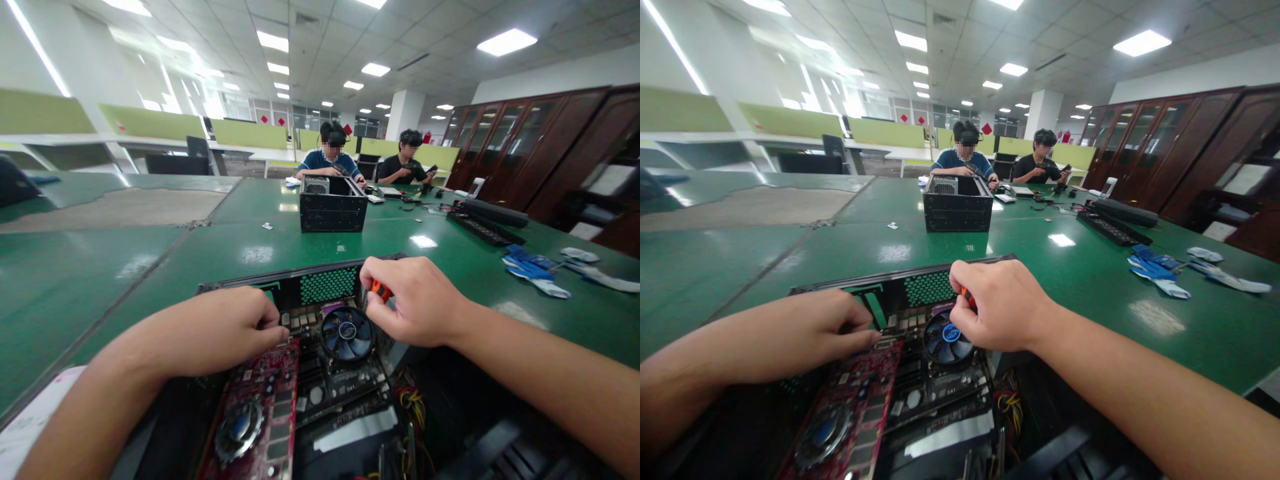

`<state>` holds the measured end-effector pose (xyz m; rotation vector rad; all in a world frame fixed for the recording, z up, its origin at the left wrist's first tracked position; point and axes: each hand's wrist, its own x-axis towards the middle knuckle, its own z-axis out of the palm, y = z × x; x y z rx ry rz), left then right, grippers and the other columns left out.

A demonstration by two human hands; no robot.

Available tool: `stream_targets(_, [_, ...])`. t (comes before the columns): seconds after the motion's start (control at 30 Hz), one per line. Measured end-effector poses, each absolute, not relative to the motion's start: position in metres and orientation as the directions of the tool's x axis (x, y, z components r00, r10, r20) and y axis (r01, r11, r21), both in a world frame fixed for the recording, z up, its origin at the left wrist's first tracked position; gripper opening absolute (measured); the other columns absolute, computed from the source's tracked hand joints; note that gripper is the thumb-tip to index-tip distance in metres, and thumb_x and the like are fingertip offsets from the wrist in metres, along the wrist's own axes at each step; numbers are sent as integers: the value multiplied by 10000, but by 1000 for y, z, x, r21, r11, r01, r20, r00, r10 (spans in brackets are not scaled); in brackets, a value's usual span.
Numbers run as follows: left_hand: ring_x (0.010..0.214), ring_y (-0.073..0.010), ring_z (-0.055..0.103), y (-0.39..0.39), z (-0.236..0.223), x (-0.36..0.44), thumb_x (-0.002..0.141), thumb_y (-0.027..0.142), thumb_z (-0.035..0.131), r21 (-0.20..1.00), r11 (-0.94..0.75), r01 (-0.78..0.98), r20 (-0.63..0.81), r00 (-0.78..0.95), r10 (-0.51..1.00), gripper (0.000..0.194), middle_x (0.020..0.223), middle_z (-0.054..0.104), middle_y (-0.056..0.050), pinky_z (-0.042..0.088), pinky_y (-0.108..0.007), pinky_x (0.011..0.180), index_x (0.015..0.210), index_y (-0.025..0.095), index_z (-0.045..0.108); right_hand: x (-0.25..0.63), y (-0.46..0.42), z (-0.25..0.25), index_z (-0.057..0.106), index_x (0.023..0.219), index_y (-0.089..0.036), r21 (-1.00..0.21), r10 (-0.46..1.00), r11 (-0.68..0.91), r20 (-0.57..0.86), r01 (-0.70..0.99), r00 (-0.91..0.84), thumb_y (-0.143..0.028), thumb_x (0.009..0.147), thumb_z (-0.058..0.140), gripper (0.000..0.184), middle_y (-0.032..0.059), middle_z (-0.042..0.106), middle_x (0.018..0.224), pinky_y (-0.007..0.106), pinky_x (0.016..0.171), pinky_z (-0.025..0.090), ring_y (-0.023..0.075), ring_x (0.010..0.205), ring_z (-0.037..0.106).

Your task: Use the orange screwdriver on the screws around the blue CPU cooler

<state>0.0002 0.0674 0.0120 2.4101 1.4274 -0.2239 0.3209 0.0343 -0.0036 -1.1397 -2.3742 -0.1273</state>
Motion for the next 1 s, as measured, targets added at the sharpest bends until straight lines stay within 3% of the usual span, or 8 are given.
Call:
stream_targets(0.5, [648, -253, 728, 67, 12, -1, 999, 602, 651, 215, -454, 864, -285, 501, 817, 471, 700, 807, -42, 477, -400, 656, 642, 301, 715, 322, 34, -5, 696, 991, -254, -108, 679, 669, 492, 735, -545, -313, 1013, 612, 106, 18, 769, 791, 357, 717, 316, 202, 671, 553])
stream_targets(0.73, [666, -276, 738, 69, 11, -3, 1000, 643, 664, 228, -446, 865, -288, 498, 818, 487, 734, 834, -63, 497, -416, 649, 643, 319, 733, 322, 35, -1, 701, 1031, -261, -108, 728, 627, 435, 772, -530, -440, 1175, 647, 236, 17, 769, 796, 359, 717, 300, 215, 699, 626])
stream_targets(0.83, [666, -282, 734, 69, 10, -3, 1001, 645, 670, 228, -452, 863, -285, 503, 816, 491, 736, 834, -68, 509, -427, 657, 632, 324, 711, 323, 36, -3, 712, 1192, -250, -138, 719, 635, 465, 760, -516, -359, 1137, 623, 151, -7, 741, 789, 356, 716, 311, 214, 684, 601])
stream_targets(1.0, [647, -285, 735, 69, 9, -3, 998, 645, 701, 252, -446, 859, -266, 505, 821, 486, 722, 835, -72, 491, -431, 630, 642, 322, 773, 324, 38, -9, 628, 1337, -267, -302, 623, 778, 488, 551, -612, -294, 1044, 692, 301, -22, 778, 946, 321, 747, 458, 185, 734, 619])
